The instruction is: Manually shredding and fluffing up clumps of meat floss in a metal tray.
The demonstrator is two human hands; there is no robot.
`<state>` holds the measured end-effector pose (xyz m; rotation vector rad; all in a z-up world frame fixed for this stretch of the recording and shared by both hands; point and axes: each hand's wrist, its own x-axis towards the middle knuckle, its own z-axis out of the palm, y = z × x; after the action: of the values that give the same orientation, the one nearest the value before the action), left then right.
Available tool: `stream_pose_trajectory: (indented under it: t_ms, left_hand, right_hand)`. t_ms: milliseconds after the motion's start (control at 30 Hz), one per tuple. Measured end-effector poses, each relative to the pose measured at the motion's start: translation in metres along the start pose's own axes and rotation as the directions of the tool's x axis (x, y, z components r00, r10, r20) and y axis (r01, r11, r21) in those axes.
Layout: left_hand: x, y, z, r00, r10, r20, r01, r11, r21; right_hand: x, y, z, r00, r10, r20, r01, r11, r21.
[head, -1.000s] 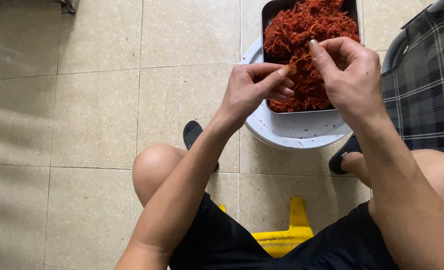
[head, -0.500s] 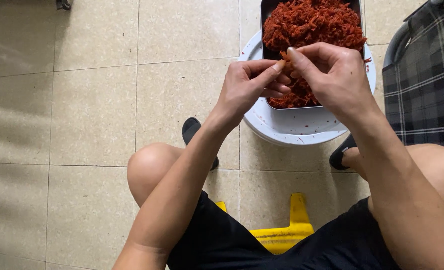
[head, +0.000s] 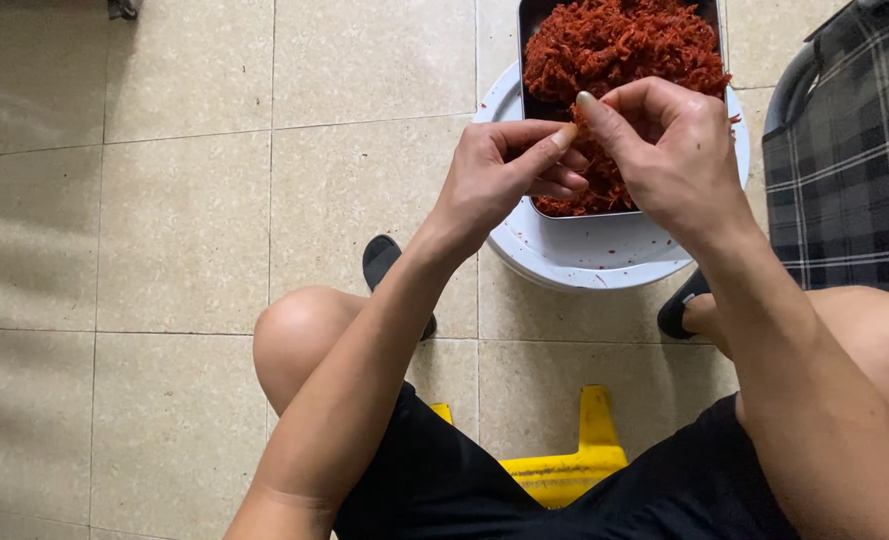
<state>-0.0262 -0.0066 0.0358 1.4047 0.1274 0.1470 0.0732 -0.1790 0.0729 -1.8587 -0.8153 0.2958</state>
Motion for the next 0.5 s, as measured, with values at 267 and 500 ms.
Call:
stream_pose_trajectory:
  t_ms: [267,500]
  left_hand:
    - [0.001,0.000,-0.002,1.000,0.006,0.009,-0.006,1.000,0.014]
    - [0.001,0.001,0.000,0.999,0.033,-0.011,-0.033,0.999,-0.003]
  right_hand:
    - [0.004,0.013,-0.010,0.997,0.054,-0.049,-0.050,0.996,0.078]
    - [0.001,0.008,-0.006,0.998,-0.061,0.023,0.058,0.991,0.117]
